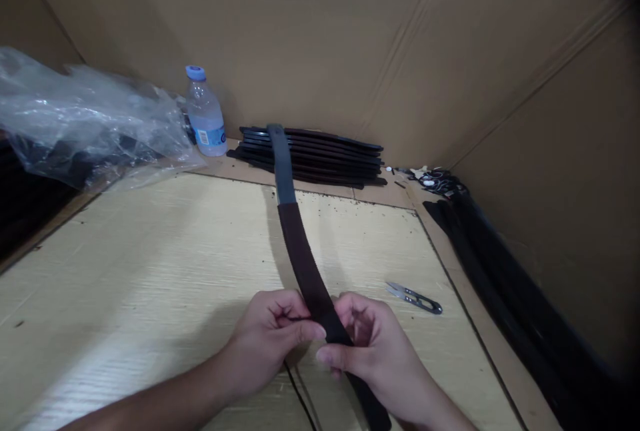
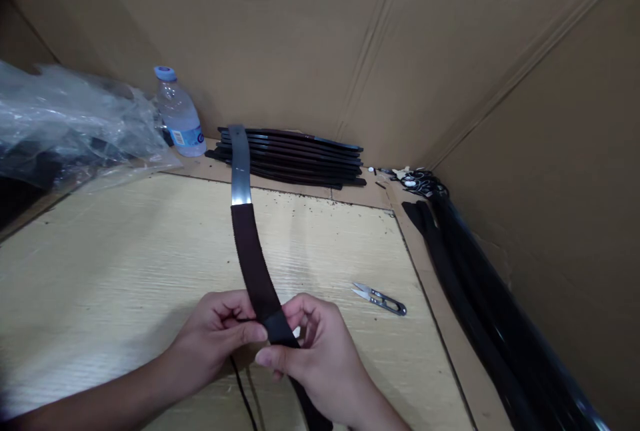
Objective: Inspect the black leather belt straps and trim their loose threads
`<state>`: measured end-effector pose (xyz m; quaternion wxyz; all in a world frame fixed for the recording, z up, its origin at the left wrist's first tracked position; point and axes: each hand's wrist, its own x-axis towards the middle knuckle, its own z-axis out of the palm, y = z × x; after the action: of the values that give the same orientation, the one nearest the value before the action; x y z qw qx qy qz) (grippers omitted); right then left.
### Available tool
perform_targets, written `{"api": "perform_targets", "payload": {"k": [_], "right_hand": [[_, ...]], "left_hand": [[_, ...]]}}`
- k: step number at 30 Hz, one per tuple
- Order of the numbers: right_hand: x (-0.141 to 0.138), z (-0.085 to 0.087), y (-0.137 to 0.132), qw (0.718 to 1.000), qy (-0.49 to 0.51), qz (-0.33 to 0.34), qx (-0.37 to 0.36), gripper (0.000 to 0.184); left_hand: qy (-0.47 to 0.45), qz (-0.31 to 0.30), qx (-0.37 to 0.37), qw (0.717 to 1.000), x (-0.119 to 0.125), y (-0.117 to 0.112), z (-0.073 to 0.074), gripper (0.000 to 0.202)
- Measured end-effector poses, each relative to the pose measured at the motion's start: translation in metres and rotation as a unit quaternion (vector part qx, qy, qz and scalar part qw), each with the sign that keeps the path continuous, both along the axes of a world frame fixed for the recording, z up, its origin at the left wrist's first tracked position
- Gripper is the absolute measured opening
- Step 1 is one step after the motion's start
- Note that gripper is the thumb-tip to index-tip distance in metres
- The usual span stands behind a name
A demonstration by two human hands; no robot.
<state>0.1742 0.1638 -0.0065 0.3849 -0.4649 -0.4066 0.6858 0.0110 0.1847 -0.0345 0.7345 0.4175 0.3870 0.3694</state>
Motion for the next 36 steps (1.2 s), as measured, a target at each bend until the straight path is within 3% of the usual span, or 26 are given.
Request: {"api": "perform_targets", "payload": {"k": [7,11,14,17,21,27,31,36], "right_hand": [[-0.003,0.001,-0.008,1.000,-0.002,0.007,0.017,0.031],[0.000,0.001,-0.009,0.997,-0.027,0.002,0.077,0.019],[-0.001,0.000,-0.008,0.993,-0.040,-0.038,0.103,0.016],[-0.006,0.000,-0.006,0.995,-0.004,-0.042,0.085,0.025],[-0.011,-0.002,-0.004,0.998,0.005,-0.036,0.058,0.044],[-0.011,-0.007,-0.008,0.999,0.005,0.005,0.053,0.025],[-0.009,-0.009,-0.011,0.998,0.061,0.030,0.015,0.027],[-0.006,-0.007,-0.009,0.990,0.136,0.035,-0.031,0.025]], "left_hand": [[-0.023,-0.023,0.020,0.999,-0.001,-0.001,0.000,0.025],[0.009,0.014,0.023,1.000,-0.001,0.002,0.001,0.025],[0.011,0.044,0.025,0.999,0.000,0.005,0.001,0.022],[-0.038,0.020,0.013,0.999,0.002,0.006,0.003,0.015],[-0.109,-0.023,0.000,0.994,0.004,0.006,0.005,0.022],[-0.108,-0.019,-0.020,0.994,0.004,0.003,0.004,0.017],[-0.152,-0.072,-0.035,0.985,0.003,0.000,-0.001,0.014],[-0.127,-0.088,-0.014,0.988,0.002,0.002,0.000,0.014]]}}
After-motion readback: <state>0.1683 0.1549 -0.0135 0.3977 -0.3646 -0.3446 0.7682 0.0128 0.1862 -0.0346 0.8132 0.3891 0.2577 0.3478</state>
